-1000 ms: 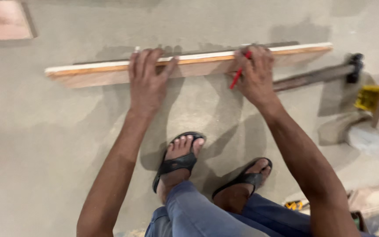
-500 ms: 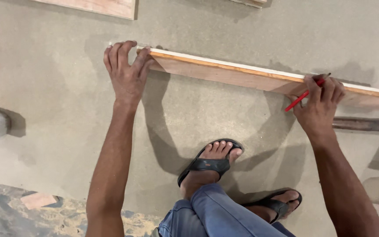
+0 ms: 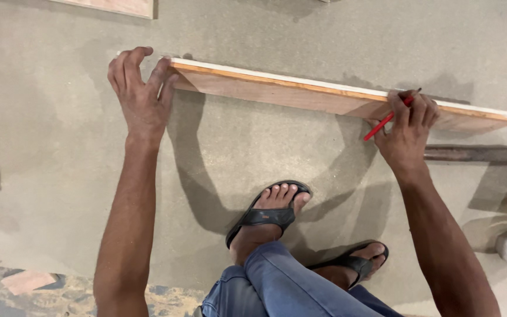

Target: The person hammers nails into wooden planks on the floor, marks a plank with a pencil, and applies glue to the edges of the planks. The person uses a hammer, pencil, and glue container during the process.

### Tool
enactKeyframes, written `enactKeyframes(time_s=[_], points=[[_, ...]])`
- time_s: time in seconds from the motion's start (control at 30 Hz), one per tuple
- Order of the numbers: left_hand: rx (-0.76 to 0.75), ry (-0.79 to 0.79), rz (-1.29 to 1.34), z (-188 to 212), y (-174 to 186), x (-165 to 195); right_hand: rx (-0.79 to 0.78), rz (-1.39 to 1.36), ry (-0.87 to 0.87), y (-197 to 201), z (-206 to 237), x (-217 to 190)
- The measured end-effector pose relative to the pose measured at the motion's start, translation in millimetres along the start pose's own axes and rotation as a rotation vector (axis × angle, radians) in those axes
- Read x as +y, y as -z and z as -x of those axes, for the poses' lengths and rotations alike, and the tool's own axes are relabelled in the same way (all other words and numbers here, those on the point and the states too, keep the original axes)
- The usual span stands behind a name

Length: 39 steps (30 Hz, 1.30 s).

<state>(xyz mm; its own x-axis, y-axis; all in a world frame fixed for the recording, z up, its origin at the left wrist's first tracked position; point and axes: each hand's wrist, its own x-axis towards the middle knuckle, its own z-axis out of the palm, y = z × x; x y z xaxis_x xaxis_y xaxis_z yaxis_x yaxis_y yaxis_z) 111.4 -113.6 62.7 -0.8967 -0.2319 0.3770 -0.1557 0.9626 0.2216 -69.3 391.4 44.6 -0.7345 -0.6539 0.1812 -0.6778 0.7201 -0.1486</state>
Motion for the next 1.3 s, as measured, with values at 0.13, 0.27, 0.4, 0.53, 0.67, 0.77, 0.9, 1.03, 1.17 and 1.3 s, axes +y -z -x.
enactKeyframes(time_s=[0.13,0.27,0.4,0.53,0.67,0.77,0.9,1.03,1.17,1.3], points=[[0.001,-0.017,0.013,1.9,-9.1,7.6,0.015,0.000,-0.003,0.0,-0.3,-0.3],[0.035,0.006,-0.014,6.2,-18.4,8.0,0.026,-0.002,-0.002,-2.9,1.8,1.2],[0.054,0.025,-0.016,10.8,-24.7,5.1,0.016,0.016,-0.010,-6.9,4.2,4.1],[0.055,0.040,-0.011,12.1,-27.3,4.2,0.010,0.013,-0.003,-8.8,4.7,5.2],[0.017,0.064,0.001,9.8,-17.5,6.4,-0.011,-0.018,-0.017,-5.6,4.9,3.5],[-0.029,0.043,0.061,5.7,-8.5,18.1,-0.035,-0.040,-0.027,-0.9,4.7,3.1],[-0.081,-0.115,0.096,-6.1,-20.7,61.5,0.009,-0.092,-0.016,2.6,3.2,2.0],[-0.073,-0.255,0.269,-20.2,-61.5,136.6,0.024,-0.080,-0.033,5.3,1.6,0.3],[-0.098,-0.298,0.308,-29.1,-95.5,219.7,0.047,-0.087,-0.033,7.7,0.8,-2.6],[-0.182,-0.264,0.392,-34.3,-101.1,274.7,0.070,-0.072,-0.042,7.8,0.6,-3.9]])
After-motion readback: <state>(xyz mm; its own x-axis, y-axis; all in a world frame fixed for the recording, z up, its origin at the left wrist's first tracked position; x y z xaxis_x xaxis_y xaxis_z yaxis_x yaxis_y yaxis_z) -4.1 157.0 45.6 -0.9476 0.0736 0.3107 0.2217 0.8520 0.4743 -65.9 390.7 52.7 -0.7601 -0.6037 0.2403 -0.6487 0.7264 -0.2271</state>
